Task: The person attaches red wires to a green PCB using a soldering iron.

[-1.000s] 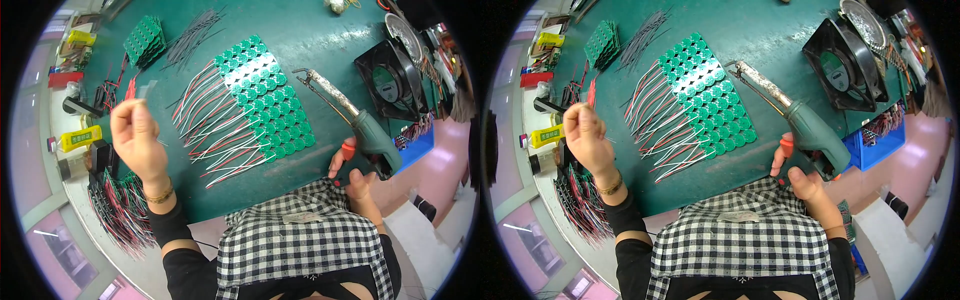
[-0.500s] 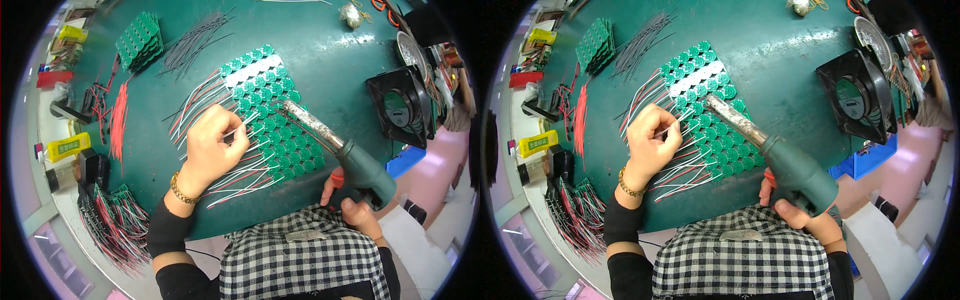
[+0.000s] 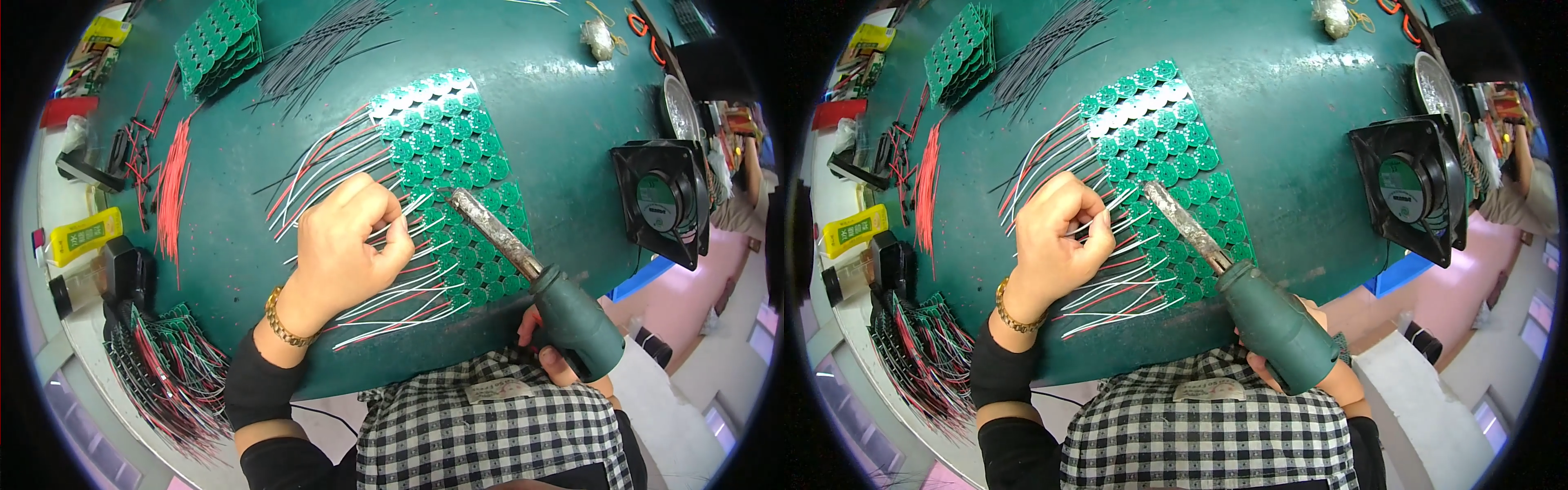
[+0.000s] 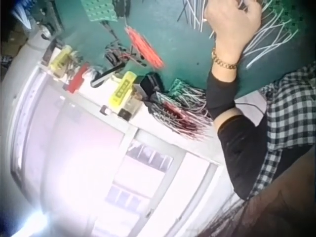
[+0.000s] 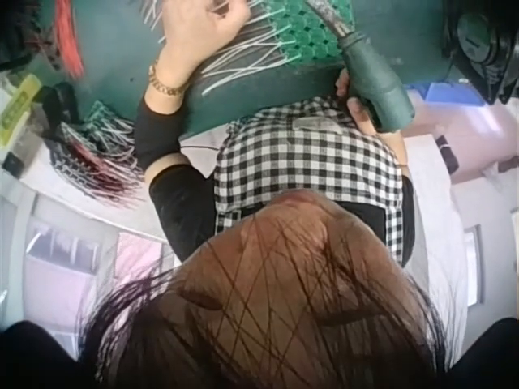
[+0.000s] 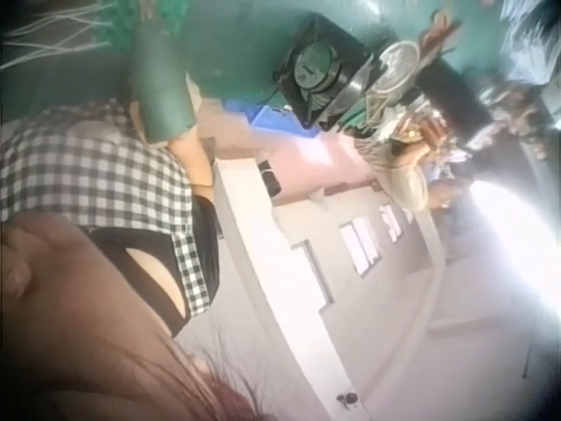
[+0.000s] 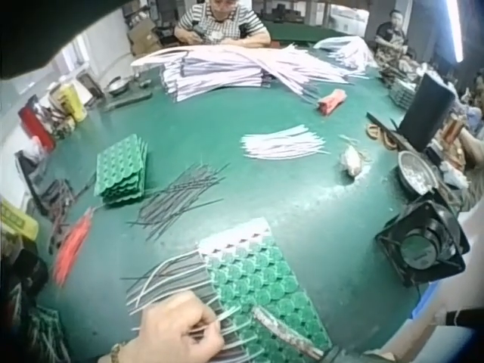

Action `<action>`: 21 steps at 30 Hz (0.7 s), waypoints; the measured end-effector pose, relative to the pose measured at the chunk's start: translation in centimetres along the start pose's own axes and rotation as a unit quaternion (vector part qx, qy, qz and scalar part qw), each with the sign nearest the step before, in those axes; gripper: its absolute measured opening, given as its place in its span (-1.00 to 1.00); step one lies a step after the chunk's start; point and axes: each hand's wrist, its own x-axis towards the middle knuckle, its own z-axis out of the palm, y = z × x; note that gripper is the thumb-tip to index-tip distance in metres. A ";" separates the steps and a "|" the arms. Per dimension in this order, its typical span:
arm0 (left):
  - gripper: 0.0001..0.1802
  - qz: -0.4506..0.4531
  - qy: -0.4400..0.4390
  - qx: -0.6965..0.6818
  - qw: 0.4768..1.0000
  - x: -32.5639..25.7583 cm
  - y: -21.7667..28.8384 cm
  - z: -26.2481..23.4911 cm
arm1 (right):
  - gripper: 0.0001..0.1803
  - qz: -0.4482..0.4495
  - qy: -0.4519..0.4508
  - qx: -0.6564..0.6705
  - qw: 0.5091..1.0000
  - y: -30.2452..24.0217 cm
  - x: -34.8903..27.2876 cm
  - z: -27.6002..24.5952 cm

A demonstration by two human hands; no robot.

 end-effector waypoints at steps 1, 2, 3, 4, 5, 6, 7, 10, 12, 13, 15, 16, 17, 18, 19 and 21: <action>-0.86 0.005 0.002 -0.004 1.000 0.0 0.0 0.0 | -0.74 0.013 -0.010 -0.024 1.000 -0.2 0.0 -0.1; -0.86 0.009 0.005 -0.007 1.000 0.0 -0.1 0.0 | -0.72 0.026 -0.020 -0.047 0.998 -0.2 0.0 -0.2; -0.86 0.008 0.005 -0.009 1.000 0.1 -0.1 0.0 | -0.72 0.027 -0.021 -0.048 0.998 0.0 0.0 -0.3; -0.85 0.009 0.004 -0.009 1.000 0.1 -0.1 0.0 | -0.69 0.020 -0.021 -0.053 0.998 0.5 -0.2 -0.3; -0.85 0.009 0.002 -0.009 1.000 0.1 -0.1 0.0 | -0.67 0.013 -0.021 -0.057 0.998 0.8 -0.4 -0.3; -0.85 0.007 0.002 -0.009 1.000 0.1 -0.1 0.0 | -0.67 0.014 -0.022 -0.056 0.998 0.9 -0.6 0.0; -0.85 0.009 0.004 -0.011 1.000 0.2 -0.1 0.0 | -0.65 0.043 0.013 -0.059 0.997 0.8 -1.1 0.4; -0.85 0.008 0.004 -0.011 1.000 0.1 -0.1 -0.1 | -0.62 0.082 0.051 -0.034 0.995 0.9 -1.6 0.8; -0.85 0.015 0.011 -0.013 1.000 0.0 -0.1 -0.1 | -0.61 0.091 0.055 -0.008 0.994 0.6 -1.1 0.6; -0.85 0.015 0.008 -0.012 1.000 0.3 -0.1 0.0 | -0.49 0.015 0.015 -0.037 0.999 0.1 0.0 -0.1; -0.85 0.019 0.004 -0.008 1.000 0.2 -0.3 0.0 | -0.30 -0.062 -0.032 -0.067 0.995 -1.4 0.9 -0.3; -0.85 0.019 0.006 -0.009 1.000 0.1 -0.3 -0.1 | -0.28 0.037 0.030 0.019 0.999 -2.5 0.7 0.2; -0.85 0.018 0.005 -0.008 1.000 0.1 -0.2 -0.2 | -0.26 0.134 0.093 0.105 0.981 -3.0 0.4 0.6; -0.85 0.018 0.004 -0.006 1.000 0.1 -0.2 -0.2 | -0.26 0.132 0.092 0.103 0.981 -2.7 -0.1 0.9; -0.85 0.018 0.006 -0.005 1.000 0.0 -0.1 -0.2 | -0.24 0.095 0.139 0.161 0.973 -1.8 -0.7 1.4; -0.85 0.014 0.001 -0.011 1.000 0.1 -0.1 0.1 | -0.20 0.016 0.176 0.213 0.961 0.2 -1.0 1.1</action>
